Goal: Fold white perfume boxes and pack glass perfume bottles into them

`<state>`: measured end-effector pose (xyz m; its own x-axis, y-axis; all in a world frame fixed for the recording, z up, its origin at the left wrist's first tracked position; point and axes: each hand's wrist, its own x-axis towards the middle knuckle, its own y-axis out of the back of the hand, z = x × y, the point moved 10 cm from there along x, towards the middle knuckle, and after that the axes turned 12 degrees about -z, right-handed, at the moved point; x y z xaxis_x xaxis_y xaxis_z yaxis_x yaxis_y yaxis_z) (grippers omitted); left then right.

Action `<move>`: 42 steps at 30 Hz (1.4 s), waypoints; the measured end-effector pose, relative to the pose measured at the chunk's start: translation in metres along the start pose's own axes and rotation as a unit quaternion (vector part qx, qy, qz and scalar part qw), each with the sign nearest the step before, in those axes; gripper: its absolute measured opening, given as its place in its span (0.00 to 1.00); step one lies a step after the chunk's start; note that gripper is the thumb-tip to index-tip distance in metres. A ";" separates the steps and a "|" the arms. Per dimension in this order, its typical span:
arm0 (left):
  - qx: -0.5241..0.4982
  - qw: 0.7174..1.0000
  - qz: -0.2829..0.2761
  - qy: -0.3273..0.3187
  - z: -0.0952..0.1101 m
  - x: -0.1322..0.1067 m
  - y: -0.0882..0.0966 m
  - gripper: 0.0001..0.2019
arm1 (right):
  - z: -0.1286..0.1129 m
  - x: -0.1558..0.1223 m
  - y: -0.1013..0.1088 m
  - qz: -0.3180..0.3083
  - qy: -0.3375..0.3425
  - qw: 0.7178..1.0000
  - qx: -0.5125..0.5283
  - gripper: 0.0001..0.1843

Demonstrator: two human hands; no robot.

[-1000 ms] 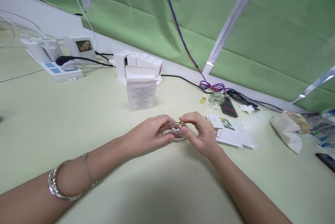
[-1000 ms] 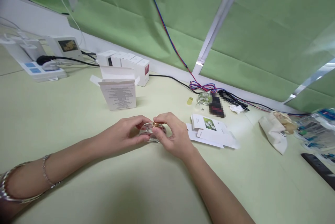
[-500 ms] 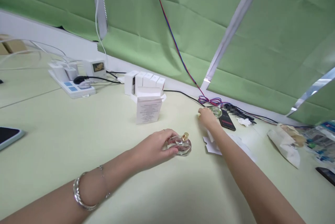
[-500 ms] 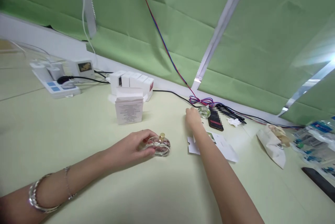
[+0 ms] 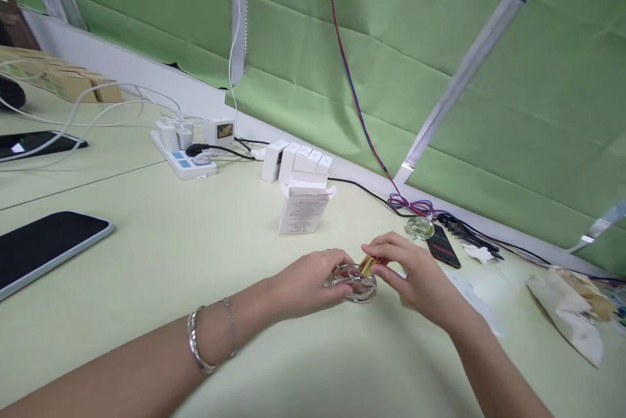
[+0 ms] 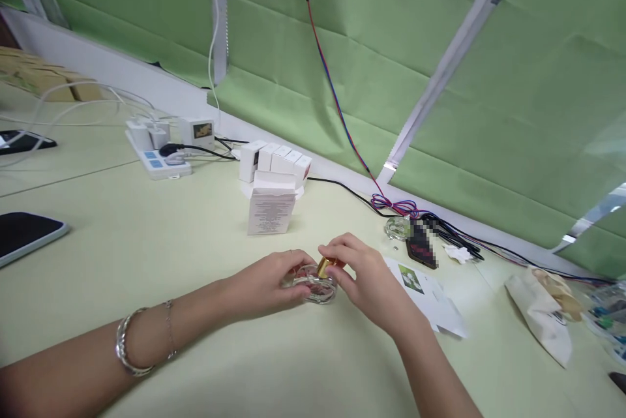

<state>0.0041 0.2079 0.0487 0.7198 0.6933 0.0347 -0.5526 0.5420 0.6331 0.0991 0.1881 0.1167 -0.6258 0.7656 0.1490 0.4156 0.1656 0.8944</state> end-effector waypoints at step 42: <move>-0.129 0.990 -0.006 -0.063 0.001 0.000 -0.003 0.19 | -0.026 -0.044 0.016 0.239 0.107 0.965 -0.006 0.19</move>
<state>0.0055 0.2058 0.0474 0.7650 0.6298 0.1348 -0.6205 0.6646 0.4162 0.1160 0.1414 0.1353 -0.4867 0.6067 0.6285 0.6842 -0.1826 0.7061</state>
